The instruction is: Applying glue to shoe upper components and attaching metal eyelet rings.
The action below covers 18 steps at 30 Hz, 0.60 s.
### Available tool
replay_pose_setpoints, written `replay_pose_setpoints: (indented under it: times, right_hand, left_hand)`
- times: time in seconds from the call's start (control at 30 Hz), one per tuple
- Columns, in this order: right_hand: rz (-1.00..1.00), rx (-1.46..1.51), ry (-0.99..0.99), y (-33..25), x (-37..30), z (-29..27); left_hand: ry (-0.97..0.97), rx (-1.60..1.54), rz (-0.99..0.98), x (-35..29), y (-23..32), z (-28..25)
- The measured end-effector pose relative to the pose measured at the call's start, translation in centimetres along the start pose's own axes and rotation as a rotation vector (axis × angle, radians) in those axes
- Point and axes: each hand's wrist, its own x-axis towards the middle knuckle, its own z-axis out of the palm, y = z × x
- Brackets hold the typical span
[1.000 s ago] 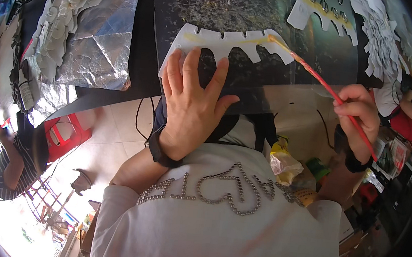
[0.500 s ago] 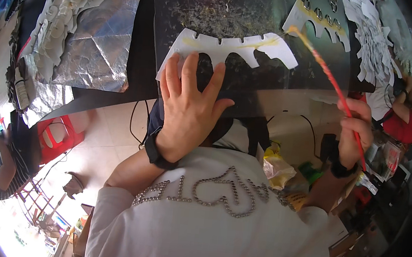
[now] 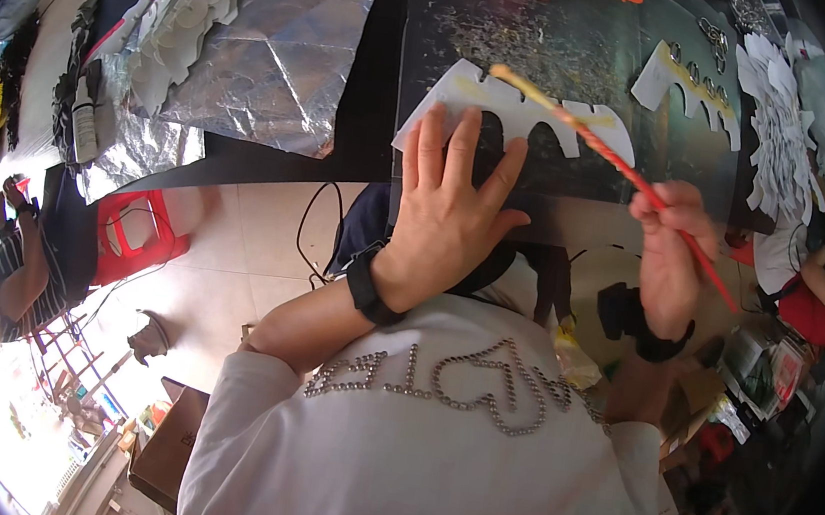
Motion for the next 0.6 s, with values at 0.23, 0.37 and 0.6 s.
replay_pose_setpoints:
  times: [0.23, 0.37, 0.6]
  right_hand:
    - [-0.123, -0.676, -0.153, 0.3, 2.3, 3.5]
    - [-0.147, -0.678, -0.281, -0.9, 2.8, 2.9]
    - [-0.052, -0.64, -0.197, -1.3, 3.3, 2.9]
  left_hand:
    - [0.006, -0.062, -0.003, -0.2, -0.4, 0.1]
    - [0.007, -0.061, 0.014, -0.4, -0.6, 0.0]
    - [-0.021, -0.059, 0.013, -0.4, -0.7, -0.1]
